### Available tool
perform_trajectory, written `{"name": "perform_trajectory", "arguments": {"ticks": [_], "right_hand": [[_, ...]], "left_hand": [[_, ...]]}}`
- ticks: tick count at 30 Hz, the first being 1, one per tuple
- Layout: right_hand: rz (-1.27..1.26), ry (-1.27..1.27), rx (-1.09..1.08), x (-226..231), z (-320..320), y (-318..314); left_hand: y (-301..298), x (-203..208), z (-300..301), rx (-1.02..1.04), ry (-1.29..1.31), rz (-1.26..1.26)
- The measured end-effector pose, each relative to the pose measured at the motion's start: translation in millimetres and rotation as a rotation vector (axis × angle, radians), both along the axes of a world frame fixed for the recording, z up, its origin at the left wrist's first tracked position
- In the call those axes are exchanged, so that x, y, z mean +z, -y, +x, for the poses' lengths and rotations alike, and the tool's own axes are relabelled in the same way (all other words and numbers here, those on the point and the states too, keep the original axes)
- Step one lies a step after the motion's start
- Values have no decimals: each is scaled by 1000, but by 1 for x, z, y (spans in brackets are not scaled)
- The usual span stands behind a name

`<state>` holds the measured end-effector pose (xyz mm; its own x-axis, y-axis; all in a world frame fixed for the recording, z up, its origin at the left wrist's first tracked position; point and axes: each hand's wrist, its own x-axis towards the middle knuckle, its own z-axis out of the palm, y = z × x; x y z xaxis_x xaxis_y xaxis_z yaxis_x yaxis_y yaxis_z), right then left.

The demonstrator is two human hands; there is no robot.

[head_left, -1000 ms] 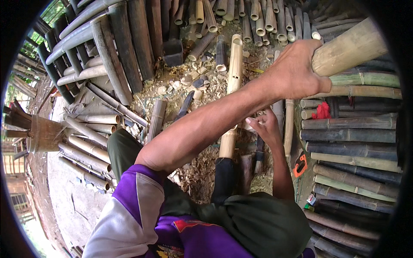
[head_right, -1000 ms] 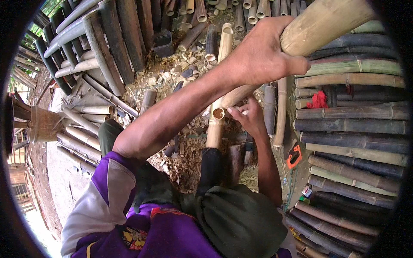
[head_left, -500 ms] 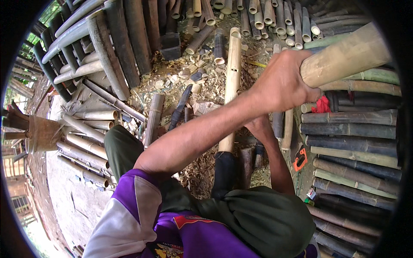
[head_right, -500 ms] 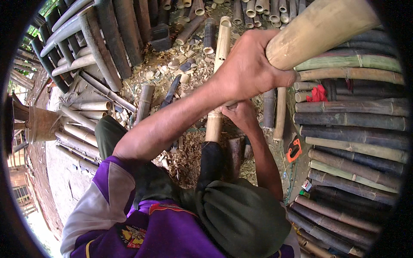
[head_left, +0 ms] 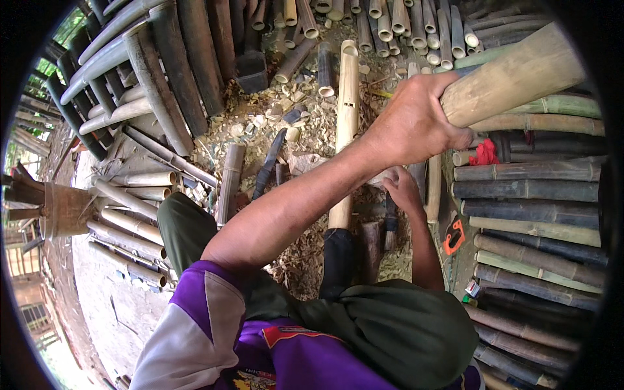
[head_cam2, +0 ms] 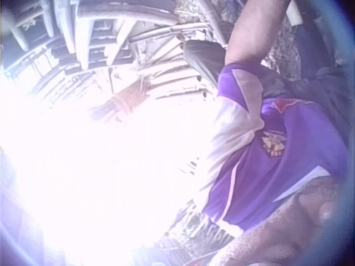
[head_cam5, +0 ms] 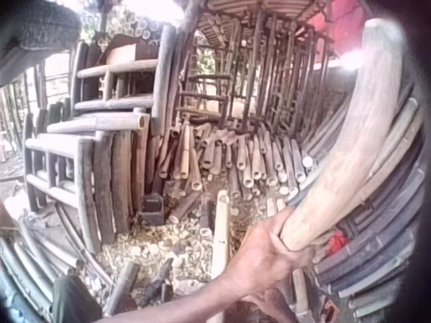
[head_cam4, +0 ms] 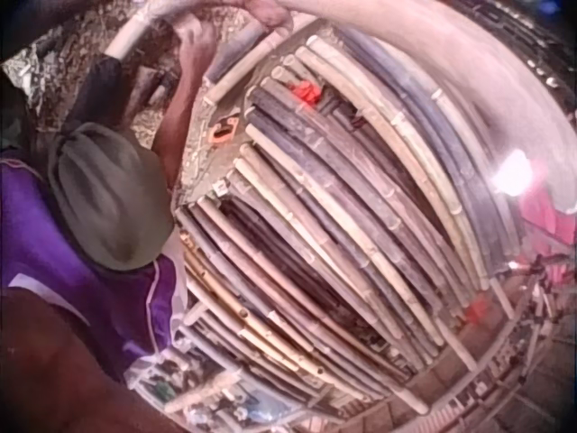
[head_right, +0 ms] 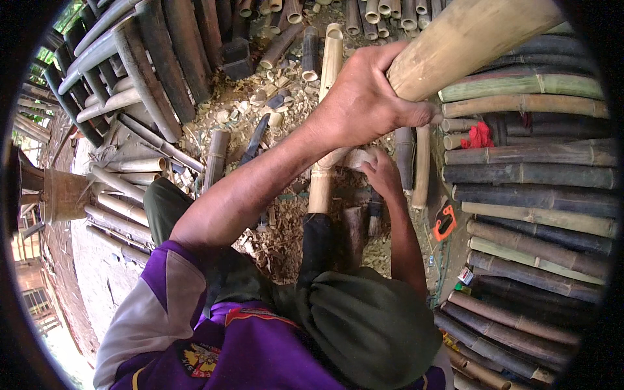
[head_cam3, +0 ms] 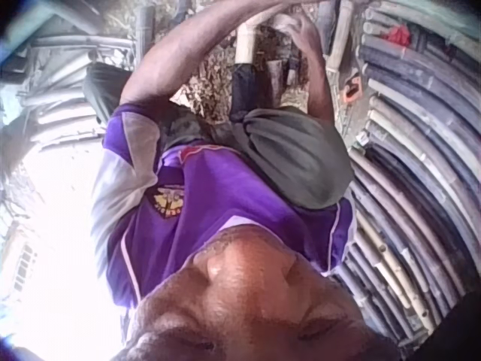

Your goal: The person sits on the floor and uses a chisel and a wooden mallet to carve and shape a long bamboo pole. They repeatedly strike the chisel to remove material and occasionally inspect the work.

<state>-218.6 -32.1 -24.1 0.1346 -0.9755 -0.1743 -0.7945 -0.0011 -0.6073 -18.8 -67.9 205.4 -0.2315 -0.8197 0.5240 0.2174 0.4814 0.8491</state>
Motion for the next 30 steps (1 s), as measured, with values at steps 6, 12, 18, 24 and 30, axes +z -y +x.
{"name": "perform_trajectory", "arguments": {"ticks": [6,12,18,24,30], "right_hand": [[339,-593,-25,-64,-32,-43],[180,-656,-130,-130,-78,-72],[34,-104,-317,-96,-78,-88],[531,912,-413,9,10,-78],[591,800,-218,4,33,-69]], "left_hand": [[5,7,10,-183,104,70],[53,15,44,652,199,42],[63,-120,122,687,542,701],[-13,-279,144,896,811,942],[-35,-187,44,275,704,342]]}}
